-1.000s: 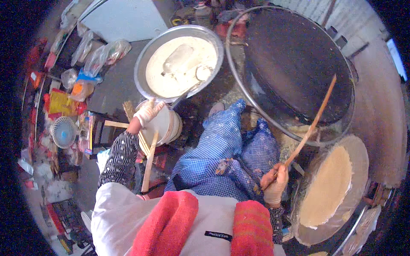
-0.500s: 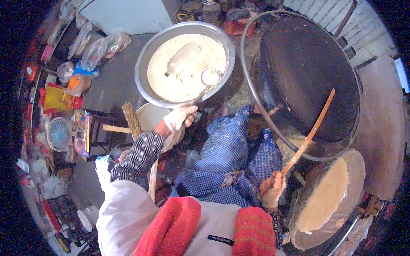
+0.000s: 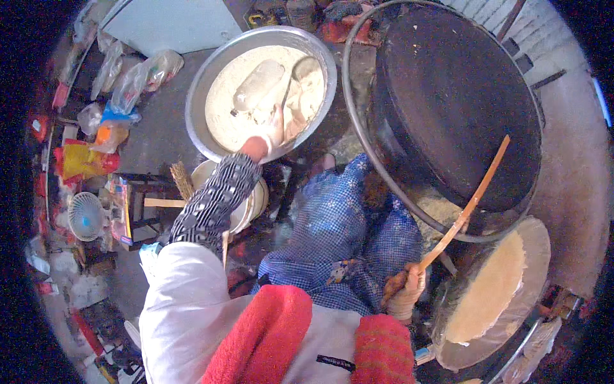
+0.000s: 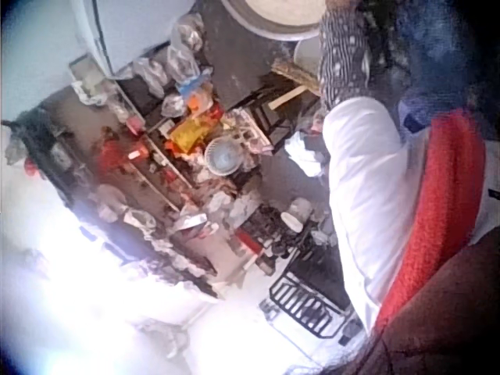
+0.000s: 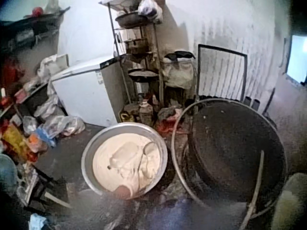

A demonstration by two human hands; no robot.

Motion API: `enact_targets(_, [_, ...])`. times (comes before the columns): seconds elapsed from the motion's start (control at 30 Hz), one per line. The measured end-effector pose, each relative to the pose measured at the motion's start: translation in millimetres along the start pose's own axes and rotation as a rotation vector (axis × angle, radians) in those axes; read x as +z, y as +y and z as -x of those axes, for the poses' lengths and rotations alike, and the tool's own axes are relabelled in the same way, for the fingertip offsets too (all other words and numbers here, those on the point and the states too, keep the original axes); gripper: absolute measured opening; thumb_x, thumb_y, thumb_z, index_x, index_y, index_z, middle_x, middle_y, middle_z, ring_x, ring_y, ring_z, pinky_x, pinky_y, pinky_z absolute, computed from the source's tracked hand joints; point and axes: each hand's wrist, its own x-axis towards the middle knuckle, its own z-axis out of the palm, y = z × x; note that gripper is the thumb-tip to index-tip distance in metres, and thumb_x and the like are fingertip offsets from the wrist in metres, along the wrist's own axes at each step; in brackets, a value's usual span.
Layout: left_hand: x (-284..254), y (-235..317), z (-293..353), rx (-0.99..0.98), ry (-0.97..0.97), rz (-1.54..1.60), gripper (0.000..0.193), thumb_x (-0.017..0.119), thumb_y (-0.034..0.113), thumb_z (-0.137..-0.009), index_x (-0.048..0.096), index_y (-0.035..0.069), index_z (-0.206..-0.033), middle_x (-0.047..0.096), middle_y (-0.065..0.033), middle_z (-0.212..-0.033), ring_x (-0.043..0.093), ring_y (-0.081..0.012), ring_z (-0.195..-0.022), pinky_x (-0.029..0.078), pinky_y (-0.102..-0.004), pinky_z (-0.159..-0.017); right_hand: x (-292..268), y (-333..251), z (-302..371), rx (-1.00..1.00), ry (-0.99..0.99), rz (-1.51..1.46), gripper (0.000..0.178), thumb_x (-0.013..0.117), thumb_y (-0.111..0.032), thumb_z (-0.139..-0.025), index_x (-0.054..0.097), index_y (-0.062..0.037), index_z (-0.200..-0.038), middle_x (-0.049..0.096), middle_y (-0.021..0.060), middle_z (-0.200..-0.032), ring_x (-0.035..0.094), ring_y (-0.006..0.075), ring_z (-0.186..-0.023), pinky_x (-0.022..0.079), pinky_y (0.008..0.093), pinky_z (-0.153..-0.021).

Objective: The person scoops batter from a metal bowl and spreads it onto a large, hot, circular griddle using a wooden stick. They cook the crepe, lift it with a blue spatula, and place it onto a stack of finished crepes. The person repeats this process to make multiple crepes.

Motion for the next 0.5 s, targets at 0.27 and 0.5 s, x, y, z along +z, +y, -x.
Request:
enact_targets(0.27, [-64, -43, 221, -0.149, -0.296, -0.024, 0.075, 0.051, 0.009, -0.090, 0.012, 0.004, -0.154, 0.060, -0.0365, -0.105, 0.063, -0.0499, -0.094, 0.050, -0.0502, -0.085, 4, -7, -5, 0.045, 0.005, 0.038, 0.031, 0.052, -0.040, -0.098, 0.050, -0.0090, -0.100, 0.041, 0.0001, -0.054, 0.041, 0.0122, -0.037, 0.033, 0.0277, -0.032])
enact_targets(0.5, [-65, 3, 207, -0.241, -0.274, 0.446, 0.072, 0.057, 0.013, -0.089, 0.021, -0.003, -0.149, 0.065, -0.0298, -0.100, 0.063, -0.0476, -0.095, 0.052, -0.0462, -0.084, -9, 11, -11, -0.156, -0.034, 0.113, 0.030, 0.052, -0.039, -0.097, 0.051, -0.0085, -0.101, 0.041, -0.0003, -0.055, 0.040, 0.0114, -0.038, 0.034, 0.0272, -0.034])
